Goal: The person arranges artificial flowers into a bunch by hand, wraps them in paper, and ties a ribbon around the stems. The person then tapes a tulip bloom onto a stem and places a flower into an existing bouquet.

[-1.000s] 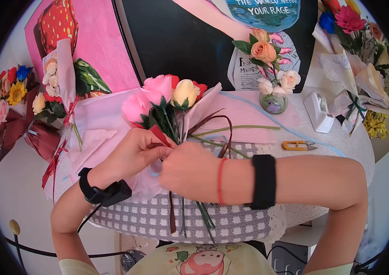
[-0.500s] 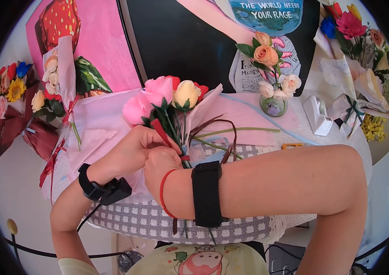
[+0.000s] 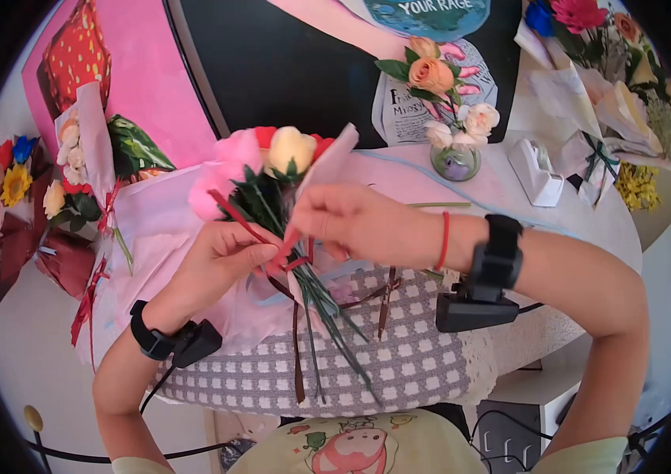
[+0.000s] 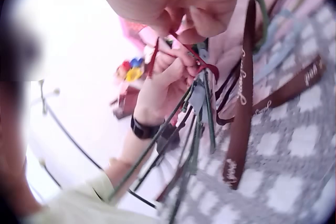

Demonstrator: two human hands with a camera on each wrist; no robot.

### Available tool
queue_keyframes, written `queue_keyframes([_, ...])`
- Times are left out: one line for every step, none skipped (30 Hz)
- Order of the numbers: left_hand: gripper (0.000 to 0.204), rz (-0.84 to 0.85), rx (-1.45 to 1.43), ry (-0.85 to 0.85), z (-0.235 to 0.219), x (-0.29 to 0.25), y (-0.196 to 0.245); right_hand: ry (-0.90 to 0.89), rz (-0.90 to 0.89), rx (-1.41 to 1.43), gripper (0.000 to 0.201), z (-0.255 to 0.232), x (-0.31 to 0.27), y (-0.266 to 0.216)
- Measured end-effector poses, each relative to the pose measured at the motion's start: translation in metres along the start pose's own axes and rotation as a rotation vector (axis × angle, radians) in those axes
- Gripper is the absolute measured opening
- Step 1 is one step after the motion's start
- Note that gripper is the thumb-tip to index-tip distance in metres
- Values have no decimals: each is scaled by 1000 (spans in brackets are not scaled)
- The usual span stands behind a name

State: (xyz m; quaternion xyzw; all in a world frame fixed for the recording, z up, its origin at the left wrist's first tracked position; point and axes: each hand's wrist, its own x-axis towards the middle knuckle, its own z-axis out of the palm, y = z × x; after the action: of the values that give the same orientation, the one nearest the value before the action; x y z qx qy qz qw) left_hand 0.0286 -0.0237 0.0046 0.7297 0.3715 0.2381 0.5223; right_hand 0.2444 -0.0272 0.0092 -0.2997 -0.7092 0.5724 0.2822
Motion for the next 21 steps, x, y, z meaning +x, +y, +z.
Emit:
queue_keyframes([15,23,-29,8,0,1,-3,-34,98,196,21,-6,-1,2])
queue_keyframes([15,50,-57,19,0,1,-3,-30,90,200,21,-8,-1,6])
queue_keyframes([15,39,-55,-3,-1,0,0,-42,124,135,21,-9,2,10])
queue_keyframes([15,38,-48,-2,-1,-1,2,-57,159,70,20,-10,5,14])
queue_keyframes([16,38,-71,-18,-1,-2,4,-59,155,72,20,-11,9,19])
queue_keyframes([16,34,-97,-34,0,-4,5,-64,75,-145,21,-10,12,23])
queue_keyframes([16,28,-96,-31,0,-5,3,-68,-6,-362,21,-10,14,26])
queue_keyframes([14,61,-85,-28,1,-7,0,-73,-7,-358,21,-10,14,28])
queue_keyframes([13,95,-73,-26,1,-9,-3,-76,-87,-510,19,-10,13,27])
queue_keyframes([13,92,-73,-26,2,-11,-4,-76,-167,-663,17,-10,11,25])
queue_keyframes([12,135,27,-2,2,-14,-4,-77,-168,-660,17,-10,11,24])
queue_keyframes([11,179,127,22,3,-16,-5,-83,-126,-744,17,-9,10,22])
queue_keyframes([11,176,127,22,2,-17,-5,-89,-85,-827,16,-8,10,21])
queue_keyframes([12,165,201,37,2,-18,-5,-91,-84,-824,16,-7,11,21])
queue_keyframes([14,152,274,55,2,-20,-5,-77,-90,-859,16,-7,11,21])
queue_keyframes([14,150,273,59,1,-21,-6,-61,-96,-895,16,-7,12,21])
queue_keyframes([15,141,316,51,-1,-22,-7,-63,-97,-894,16,-9,13,23])
queue_keyframes([17,133,360,42,-2,-23,-8,-60,-112,-931,14,-11,14,25])
queue_keyframes([17,133,359,42,-2,-24,-6,-56,-126,-968,12,-13,15,26])
queue_keyframes([17,124,427,43,-2,-25,-4,-56,-125,-969,12,-14,15,27])
queue_keyframes([18,114,495,45,-2,-26,-2,-58,-102,-968,12,-14,15,26])
